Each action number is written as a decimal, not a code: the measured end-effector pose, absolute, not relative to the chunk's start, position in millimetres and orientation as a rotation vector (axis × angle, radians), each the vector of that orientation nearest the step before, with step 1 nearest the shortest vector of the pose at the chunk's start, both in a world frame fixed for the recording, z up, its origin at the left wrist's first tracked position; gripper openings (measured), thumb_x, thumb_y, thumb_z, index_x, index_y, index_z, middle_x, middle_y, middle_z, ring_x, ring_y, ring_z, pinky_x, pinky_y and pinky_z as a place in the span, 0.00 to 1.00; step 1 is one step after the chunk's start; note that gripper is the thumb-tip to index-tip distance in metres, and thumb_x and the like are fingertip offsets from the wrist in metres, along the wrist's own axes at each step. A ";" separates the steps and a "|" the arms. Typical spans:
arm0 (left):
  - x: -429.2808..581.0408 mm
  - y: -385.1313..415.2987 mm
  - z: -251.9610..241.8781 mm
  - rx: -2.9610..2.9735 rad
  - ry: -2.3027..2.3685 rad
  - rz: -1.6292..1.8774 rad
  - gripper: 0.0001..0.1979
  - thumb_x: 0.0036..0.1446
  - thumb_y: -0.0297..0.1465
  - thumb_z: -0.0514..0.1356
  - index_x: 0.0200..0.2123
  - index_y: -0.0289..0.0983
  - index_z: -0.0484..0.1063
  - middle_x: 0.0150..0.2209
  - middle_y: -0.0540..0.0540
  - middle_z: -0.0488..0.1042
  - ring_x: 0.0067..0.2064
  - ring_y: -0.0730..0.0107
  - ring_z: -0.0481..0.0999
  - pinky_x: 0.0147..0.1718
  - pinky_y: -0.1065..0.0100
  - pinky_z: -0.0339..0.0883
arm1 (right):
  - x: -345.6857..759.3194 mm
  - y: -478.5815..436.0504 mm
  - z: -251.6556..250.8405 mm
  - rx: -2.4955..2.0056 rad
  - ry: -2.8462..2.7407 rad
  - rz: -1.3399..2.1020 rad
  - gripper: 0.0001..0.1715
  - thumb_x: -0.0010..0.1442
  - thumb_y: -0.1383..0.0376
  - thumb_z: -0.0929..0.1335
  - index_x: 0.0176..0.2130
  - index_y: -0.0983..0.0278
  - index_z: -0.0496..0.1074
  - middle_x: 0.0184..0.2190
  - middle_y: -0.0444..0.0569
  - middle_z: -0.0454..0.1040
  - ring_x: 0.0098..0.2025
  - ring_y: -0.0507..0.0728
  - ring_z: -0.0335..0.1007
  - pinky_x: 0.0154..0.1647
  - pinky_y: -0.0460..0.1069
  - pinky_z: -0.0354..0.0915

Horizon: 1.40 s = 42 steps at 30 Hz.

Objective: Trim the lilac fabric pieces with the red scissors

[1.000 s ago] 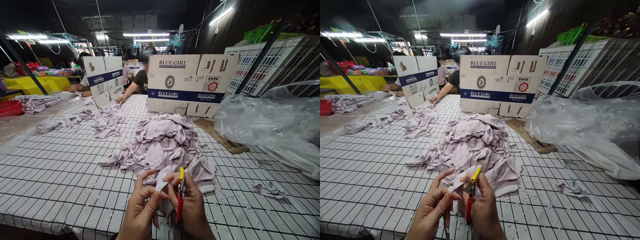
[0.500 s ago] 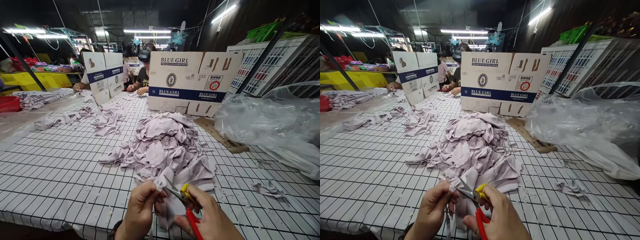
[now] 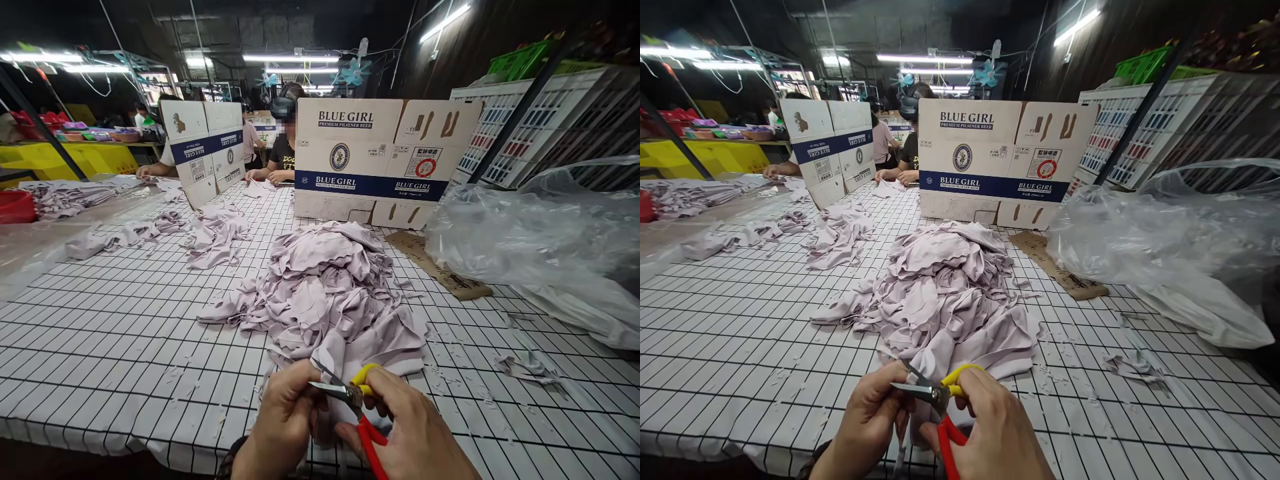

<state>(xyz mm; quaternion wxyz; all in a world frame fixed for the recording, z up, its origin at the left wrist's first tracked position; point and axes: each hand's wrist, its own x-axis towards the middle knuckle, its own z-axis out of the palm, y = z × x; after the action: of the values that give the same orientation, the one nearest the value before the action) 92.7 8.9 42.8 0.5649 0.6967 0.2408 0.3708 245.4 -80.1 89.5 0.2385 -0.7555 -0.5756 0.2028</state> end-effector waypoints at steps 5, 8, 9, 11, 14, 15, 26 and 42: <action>91.9 8.5 46.1 1.637 0.547 0.868 0.12 0.58 0.23 0.52 0.24 0.35 0.68 0.21 0.52 0.65 0.19 0.78 0.65 0.20 0.76 0.59 | 248.6 -82.7 89.3 -2.109 -1.628 0.492 0.15 0.51 0.59 0.71 0.27 0.59 0.60 0.27 0.41 0.70 0.28 0.54 0.66 0.29 0.47 0.59; 91.1 8.9 47.8 1.639 0.548 0.853 0.12 0.60 0.24 0.53 0.24 0.35 0.68 0.22 0.51 0.66 0.22 0.76 0.67 0.23 0.75 0.60 | 251.5 -83.3 90.0 -2.130 -1.668 0.494 0.15 0.52 0.56 0.70 0.26 0.59 0.60 0.26 0.41 0.70 0.27 0.53 0.66 0.26 0.46 0.58; 90.7 9.1 48.5 1.643 0.545 0.841 0.12 0.60 0.25 0.53 0.24 0.35 0.68 0.22 0.51 0.66 0.22 0.76 0.66 0.23 0.75 0.60 | 252.4 -83.4 90.3 -2.139 -1.680 0.487 0.15 0.53 0.55 0.69 0.26 0.59 0.61 0.25 0.41 0.71 0.26 0.53 0.66 0.26 0.46 0.58; 89.5 9.6 50.3 1.653 0.528 0.812 0.14 0.62 0.28 0.53 0.24 0.35 0.68 0.22 0.51 0.65 0.23 0.76 0.65 0.23 0.75 0.59 | 253.7 -83.6 90.5 -2.164 -1.690 0.467 0.15 0.53 0.54 0.69 0.26 0.59 0.62 0.25 0.42 0.71 0.26 0.54 0.67 0.26 0.46 0.58; 87.0 10.2 53.3 1.694 0.515 0.784 0.14 0.64 0.31 0.53 0.26 0.35 0.69 0.23 0.51 0.65 0.25 0.75 0.64 0.25 0.74 0.57 | 253.3 -84.1 90.6 -2.200 -1.689 0.451 0.15 0.52 0.54 0.69 0.25 0.59 0.63 0.25 0.42 0.71 0.27 0.54 0.67 0.26 0.46 0.58; 86.3 10.4 54.1 1.709 0.515 0.783 0.14 0.64 0.32 0.53 0.26 0.35 0.69 0.23 0.51 0.65 0.26 0.74 0.64 0.26 0.73 0.57 | 252.5 -84.3 90.8 -2.211 -1.680 0.445 0.14 0.52 0.55 0.69 0.25 0.59 0.63 0.25 0.42 0.71 0.26 0.54 0.67 0.26 0.46 0.57; 84.6 10.5 54.3 1.661 0.475 0.706 0.16 0.67 0.36 0.50 0.30 0.36 0.68 0.29 0.48 0.65 0.33 0.68 0.65 0.34 0.69 0.59 | 243.8 -85.1 96.4 -2.173 -1.596 0.410 0.14 0.52 0.58 0.70 0.24 0.59 0.61 0.23 0.41 0.69 0.24 0.53 0.64 0.25 0.46 0.57; 83.0 10.1 51.8 1.613 0.446 0.712 0.14 0.68 0.36 0.49 0.33 0.36 0.67 0.33 0.47 0.67 0.36 0.68 0.67 0.37 0.69 0.61 | 241.9 -83.1 95.1 -2.170 -1.615 0.377 0.19 0.53 0.55 0.68 0.21 0.60 0.57 0.18 0.40 0.63 0.21 0.52 0.58 0.23 0.46 0.53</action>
<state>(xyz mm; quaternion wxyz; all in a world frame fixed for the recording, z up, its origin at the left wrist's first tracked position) 83.0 10.1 51.8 0.6143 0.6998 0.1935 0.3088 241.9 -83.1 95.1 0.2040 -0.7778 -0.5789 0.1353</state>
